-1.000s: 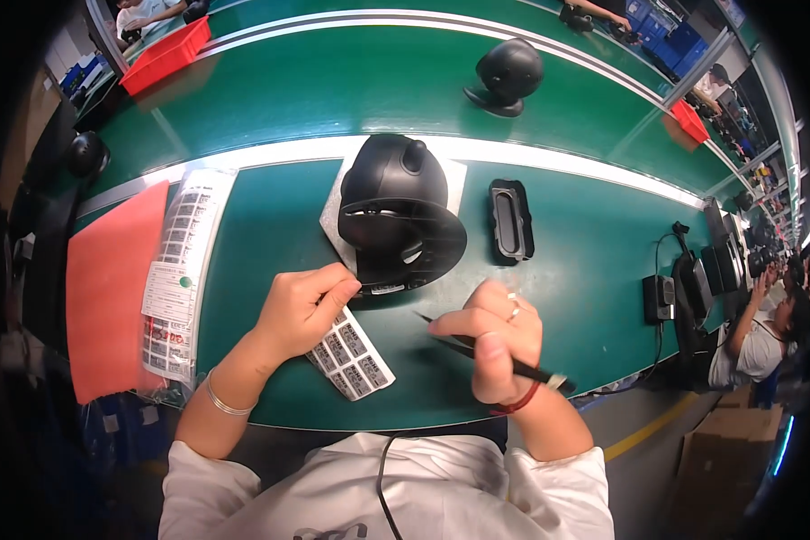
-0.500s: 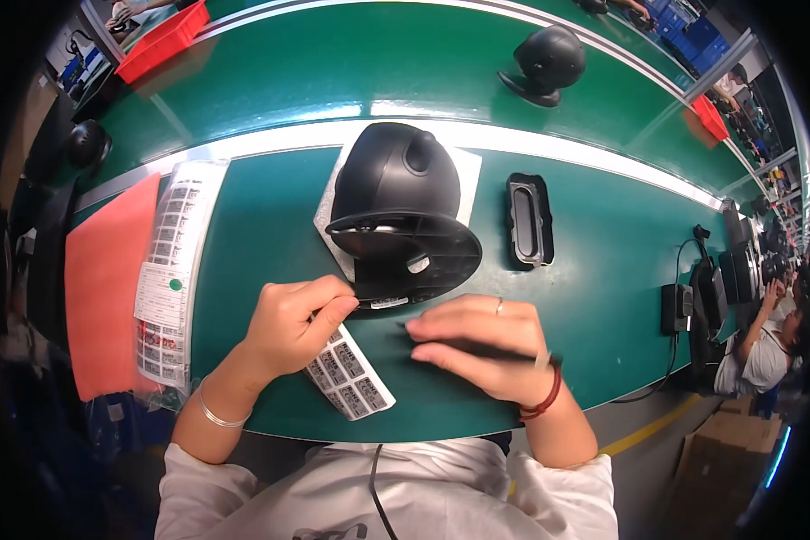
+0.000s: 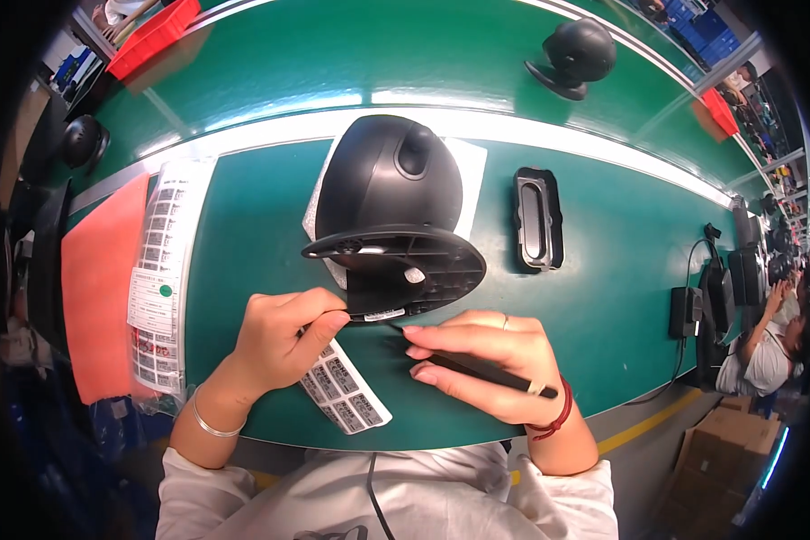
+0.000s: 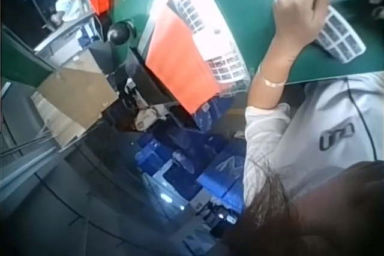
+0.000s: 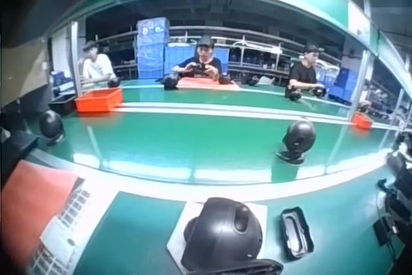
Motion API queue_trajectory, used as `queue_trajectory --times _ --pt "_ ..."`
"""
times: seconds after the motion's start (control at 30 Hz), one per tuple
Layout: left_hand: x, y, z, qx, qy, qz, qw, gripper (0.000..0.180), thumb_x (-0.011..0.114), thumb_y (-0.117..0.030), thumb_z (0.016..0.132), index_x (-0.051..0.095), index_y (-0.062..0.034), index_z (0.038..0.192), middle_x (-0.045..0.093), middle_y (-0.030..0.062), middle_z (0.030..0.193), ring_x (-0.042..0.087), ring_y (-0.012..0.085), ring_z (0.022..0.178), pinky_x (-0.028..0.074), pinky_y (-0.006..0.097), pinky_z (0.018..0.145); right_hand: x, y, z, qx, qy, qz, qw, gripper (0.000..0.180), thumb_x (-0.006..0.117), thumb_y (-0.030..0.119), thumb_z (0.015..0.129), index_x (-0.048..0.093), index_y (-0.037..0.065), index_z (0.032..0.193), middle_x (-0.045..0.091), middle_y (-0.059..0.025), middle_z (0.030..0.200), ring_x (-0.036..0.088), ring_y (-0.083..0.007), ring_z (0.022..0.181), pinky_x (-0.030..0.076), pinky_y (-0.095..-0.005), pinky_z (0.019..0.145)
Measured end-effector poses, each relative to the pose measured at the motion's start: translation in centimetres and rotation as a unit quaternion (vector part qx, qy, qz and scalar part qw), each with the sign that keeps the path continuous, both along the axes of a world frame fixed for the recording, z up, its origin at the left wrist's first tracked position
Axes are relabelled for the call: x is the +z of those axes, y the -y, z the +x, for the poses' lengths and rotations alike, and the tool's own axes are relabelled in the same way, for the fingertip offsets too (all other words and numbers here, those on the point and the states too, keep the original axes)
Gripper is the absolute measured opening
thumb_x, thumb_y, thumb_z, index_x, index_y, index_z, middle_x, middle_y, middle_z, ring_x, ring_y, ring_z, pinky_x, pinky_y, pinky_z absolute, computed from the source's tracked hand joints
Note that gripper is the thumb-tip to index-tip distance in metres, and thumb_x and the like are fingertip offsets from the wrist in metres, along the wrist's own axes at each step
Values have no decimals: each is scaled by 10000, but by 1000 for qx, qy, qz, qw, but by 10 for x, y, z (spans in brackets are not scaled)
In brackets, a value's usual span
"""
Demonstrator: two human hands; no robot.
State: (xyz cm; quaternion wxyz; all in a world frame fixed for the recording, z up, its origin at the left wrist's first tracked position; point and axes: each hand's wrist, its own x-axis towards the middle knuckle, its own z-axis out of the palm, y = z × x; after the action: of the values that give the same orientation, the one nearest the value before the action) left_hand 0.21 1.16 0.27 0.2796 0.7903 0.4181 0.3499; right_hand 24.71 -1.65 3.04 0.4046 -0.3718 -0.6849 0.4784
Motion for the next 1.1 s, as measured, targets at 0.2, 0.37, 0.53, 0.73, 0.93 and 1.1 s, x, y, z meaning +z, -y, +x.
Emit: queue_trajectory --times 0.2,0.37,0.53,0.73,0.93,1.1 --pt "0 0 0 0 -2 -11 1000 148 682 -207 872 647 -87 793 614 38 613 590 201 492 433 300 433 0 -1 -2 -9 49 106 993 312 803 -6 676 707 -63 967 705 -167 919 711 -247 812 577 -298 710" --pt "-2 0 0 3 3 -8 1000 140 688 -202 867 647 -90 794 606 35 596 580 194 476 423 295 424 -5 0 -5 -50 53 118 990 200 782 -12 682 733 -25 875 726 -135 883 714 -232 797 580 -298 719" --pt "0 0 0 1 3 -7 1000 136 691 -200 866 646 -93 795 604 29 590 578 186 472 419 287 420 -7 0 -7 -66 53 120 989 172 766 -33 690 734 -26 859 726 -136 870 715 -229 777 582 -293 712" --pt "-2 1 0 0 5 -9 1000 135 687 -200 871 645 -95 796 605 28 590 580 186 473 421 287 421 -12 -4 -6 -69 39 114 990 163 756 -42 705 730 -34 866 725 -147 885 714 -236 786 584 -299 722" --pt "2 1 0 -8 13 -27 1000 119 660 -115 866 650 -21 794 574 73 601 545 182 470 401 279 445 -20 -7 -5 -68 18 96 993 174 755 -32 727 728 -39 899 727 -148 899 712 -242 803 580 -301 739" --pt "0 0 0 0 -3 -17 1000 151 675 -208 880 644 -92 789 605 31 596 584 196 484 425 294 428 -26 -6 -3 -90 -44 15 995 156 725 -44 763 727 -39 918 729 -148 901 709 -224 787 568 -288 728"
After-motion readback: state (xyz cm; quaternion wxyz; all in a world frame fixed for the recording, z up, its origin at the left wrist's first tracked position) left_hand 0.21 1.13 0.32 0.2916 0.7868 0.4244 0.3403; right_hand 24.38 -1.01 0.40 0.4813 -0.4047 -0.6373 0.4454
